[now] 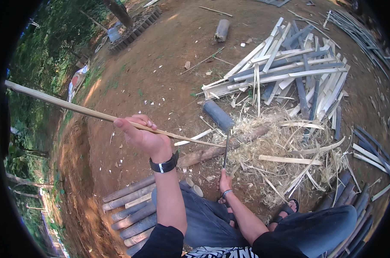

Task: The person strips layers from a long bamboo pole using a large knife while sitting down outdoors, then handles the thin strips by hand.

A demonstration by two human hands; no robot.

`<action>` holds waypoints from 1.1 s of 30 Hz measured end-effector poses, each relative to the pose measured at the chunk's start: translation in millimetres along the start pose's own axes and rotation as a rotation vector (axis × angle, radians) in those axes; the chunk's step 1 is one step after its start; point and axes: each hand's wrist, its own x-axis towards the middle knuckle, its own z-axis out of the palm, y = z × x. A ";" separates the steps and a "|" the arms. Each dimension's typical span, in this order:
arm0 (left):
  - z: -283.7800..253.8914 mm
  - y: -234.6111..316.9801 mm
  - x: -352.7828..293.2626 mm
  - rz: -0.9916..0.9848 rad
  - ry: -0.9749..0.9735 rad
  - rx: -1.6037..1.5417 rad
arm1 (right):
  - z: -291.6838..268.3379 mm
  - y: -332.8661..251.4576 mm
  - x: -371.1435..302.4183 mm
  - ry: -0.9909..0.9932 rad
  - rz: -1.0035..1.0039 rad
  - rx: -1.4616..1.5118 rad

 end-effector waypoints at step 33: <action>-26.2 0.6 -6.6 -0.046 -0.399 -0.199 | -8.1 -27.6 -34.8 -0.141 0.024 0.021</action>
